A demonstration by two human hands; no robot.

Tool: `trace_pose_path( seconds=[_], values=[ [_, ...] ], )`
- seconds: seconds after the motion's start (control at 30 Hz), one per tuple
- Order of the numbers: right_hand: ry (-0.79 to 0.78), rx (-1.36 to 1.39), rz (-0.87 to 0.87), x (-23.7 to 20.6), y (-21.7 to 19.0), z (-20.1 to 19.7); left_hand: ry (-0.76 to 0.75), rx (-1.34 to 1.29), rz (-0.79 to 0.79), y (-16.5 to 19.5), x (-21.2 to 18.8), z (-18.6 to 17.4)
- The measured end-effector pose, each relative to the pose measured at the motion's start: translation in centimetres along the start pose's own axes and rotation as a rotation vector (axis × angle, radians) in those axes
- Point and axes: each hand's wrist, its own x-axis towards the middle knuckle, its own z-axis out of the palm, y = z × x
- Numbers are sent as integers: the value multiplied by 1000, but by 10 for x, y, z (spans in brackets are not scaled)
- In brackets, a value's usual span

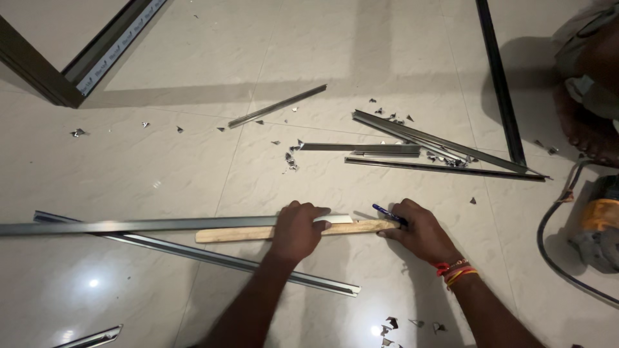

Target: The person measures and marks a metal profile using a wooden ruler and a pen, then uses an angle grinder to cut the profile at the marked point. The person handles the cut pieces and continues to mark another profile.

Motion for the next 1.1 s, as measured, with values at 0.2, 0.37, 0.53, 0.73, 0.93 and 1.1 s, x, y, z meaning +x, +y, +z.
trace_pose_path(
  seconds=[0.2,0.37,0.53,0.73,0.93,1.1],
  values=[
    [24,11,-37,23,-53,-58,51,-30,-79,52,36,-60],
    [38,22,-58,43,-28,-48,9,-56,-217,47,52,-33],
    [33,33,-19,73,92,79,52,-21,-133,-62,43,103],
    [44,108,-48,71,71,88,43,40,7,-67,38,92],
    [205,-5,-104,98,-4,67,104,-3,7,-75,77,-3],
    [148,152,-114,133,-70,-13,104,36,-2,-35,136,-99]
  ],
)
